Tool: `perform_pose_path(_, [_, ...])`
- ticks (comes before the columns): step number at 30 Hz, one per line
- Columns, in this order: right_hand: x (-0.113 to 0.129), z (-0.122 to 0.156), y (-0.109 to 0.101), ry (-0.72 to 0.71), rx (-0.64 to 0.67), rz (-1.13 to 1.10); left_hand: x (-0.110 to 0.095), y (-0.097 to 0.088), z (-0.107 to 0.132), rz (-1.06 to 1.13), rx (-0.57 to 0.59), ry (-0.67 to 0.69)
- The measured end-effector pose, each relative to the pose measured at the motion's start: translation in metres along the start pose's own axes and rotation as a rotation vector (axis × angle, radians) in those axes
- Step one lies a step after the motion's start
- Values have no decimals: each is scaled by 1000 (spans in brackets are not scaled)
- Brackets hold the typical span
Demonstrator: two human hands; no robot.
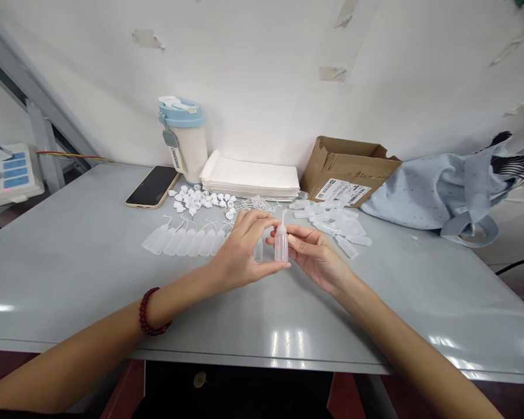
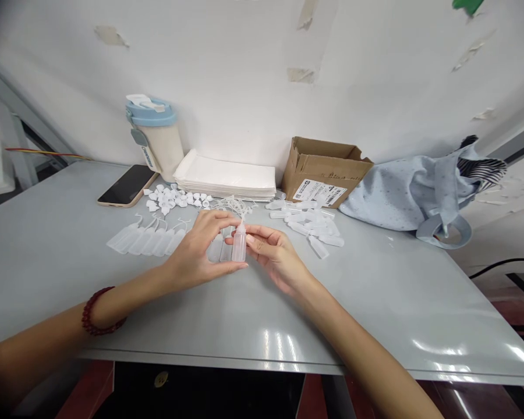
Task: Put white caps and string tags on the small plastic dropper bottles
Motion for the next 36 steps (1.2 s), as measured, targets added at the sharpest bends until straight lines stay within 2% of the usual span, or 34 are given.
perform_pose_path(4, [5, 2, 3, -70, -11, 148, -5, 0, 1, -210, 28, 130])
perform_pose_path(8, [10, 6, 0, -170, -203, 371, -12, 8, 2, -439, 122, 220])
perform_pose_path(11, [8, 7, -2, -191, -280, 376, -18, 11, 2, -510, 139, 240])
perform_pose_path(14, [3, 4, -2, -147, -243, 349, -16, 11, 3, -447, 135, 197])
perform_pose_path(19, [2, 1, -2, -87, -136, 287, -1, 9, 4, -192, 120, 65])
perform_pose_path(26, [-5, -5, -2, 15, -44, 198, 6, 10, 2, -137, 152, 102])
perform_pose_path(30, [-5, -6, -4, 23, -61, 315, 10, 14, 3, -123, 176, 82])
perform_pose_path(36, [0, -4, -1, -30, -86, 650, 14, 20, 3, -134, 180, 49])
Point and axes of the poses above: each hand's wrist, its own z-axis away from the middle knuckle, its own y-axis out of the palm, x = y × z, the point moved 8 cm from there along -z, towards the middle knuckle, and after that the axes turned 11 degrees about y, right-handed, at the moved point
